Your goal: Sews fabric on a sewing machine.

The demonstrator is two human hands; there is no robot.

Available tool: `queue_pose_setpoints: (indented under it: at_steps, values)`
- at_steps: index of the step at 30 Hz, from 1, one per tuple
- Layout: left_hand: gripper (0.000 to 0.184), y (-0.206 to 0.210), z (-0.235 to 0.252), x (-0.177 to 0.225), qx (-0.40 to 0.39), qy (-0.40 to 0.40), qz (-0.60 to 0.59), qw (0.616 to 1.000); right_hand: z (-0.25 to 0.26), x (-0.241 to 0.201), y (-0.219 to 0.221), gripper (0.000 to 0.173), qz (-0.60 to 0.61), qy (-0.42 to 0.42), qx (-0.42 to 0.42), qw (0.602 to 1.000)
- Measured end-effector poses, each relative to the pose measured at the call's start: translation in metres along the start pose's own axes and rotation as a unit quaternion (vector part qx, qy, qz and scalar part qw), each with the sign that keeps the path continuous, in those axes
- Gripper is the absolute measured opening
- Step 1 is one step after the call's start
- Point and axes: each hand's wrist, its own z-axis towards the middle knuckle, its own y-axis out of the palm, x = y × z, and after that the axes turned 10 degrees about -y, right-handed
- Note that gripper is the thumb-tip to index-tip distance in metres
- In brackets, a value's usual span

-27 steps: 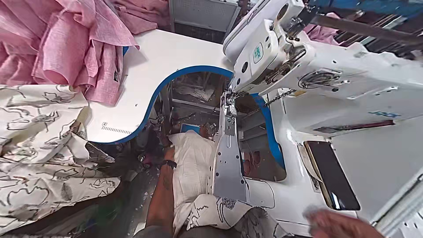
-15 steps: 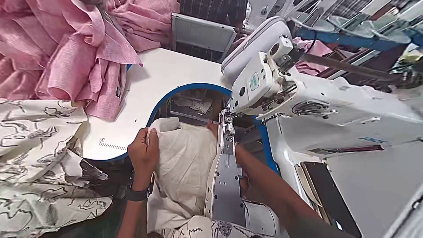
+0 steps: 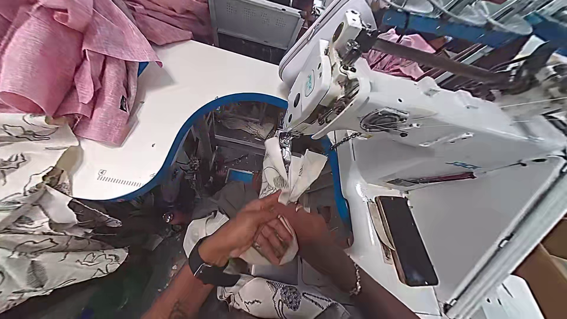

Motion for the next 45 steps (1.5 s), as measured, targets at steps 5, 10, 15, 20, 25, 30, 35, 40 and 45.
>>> queue_pose_setpoints:
  at_steps: [5, 10, 15, 20, 25, 30, 35, 40, 45]
  values:
    - [0.027, -0.024, 0.065, 0.008, 0.358, 0.224, 0.382, 0.822, -0.009, 0.006, 0.010, 0.013, -0.055, -0.047, 0.018, 0.997]
    - [0.062, 0.006, 0.077, 0.006, 0.401, 0.090, 0.543, 0.732, 0.008, 0.056, -0.033, 0.045, -0.001, 0.379, -0.103, 0.920]
    - [0.072, -0.010, 0.075, 0.009, 0.365, 0.168, 0.552, 0.730, 0.030, 0.057, -0.011, 0.022, -0.005, 0.265, 0.008, 0.964]
    - [0.050, -0.025, 0.068, -0.005, 0.340, 0.256, 0.627, 0.652, 0.018, 0.060, 0.001, 0.017, 0.006, 0.118, 0.069, 0.991]
    - [0.037, -0.024, 0.076, -0.002, 0.313, 0.276, 0.643, 0.642, 0.015, 0.067, -0.001, 0.017, 0.100, 0.106, 0.007, 0.989]
    - [0.038, -0.030, 0.079, 0.001, 0.315, 0.311, 0.657, 0.610, 0.013, 0.062, -0.001, 0.015, 0.183, 0.120, 0.000, 0.976]
    - [0.039, -0.024, 0.074, 0.000, 0.307, 0.325, 0.578, 0.682, 0.027, 0.068, 0.016, 0.012, 0.363, 0.169, 0.061, 0.914]
    - [0.030, -0.023, 0.078, 0.002, 0.294, 0.334, 0.555, 0.703, 0.034, 0.051, 0.021, 0.016, 0.199, 0.176, 0.082, 0.960]
    - [0.033, -0.019, 0.083, 0.002, 0.300, 0.320, 0.545, 0.714, 0.036, 0.050, 0.017, 0.016, 0.282, 0.240, 0.101, 0.924]
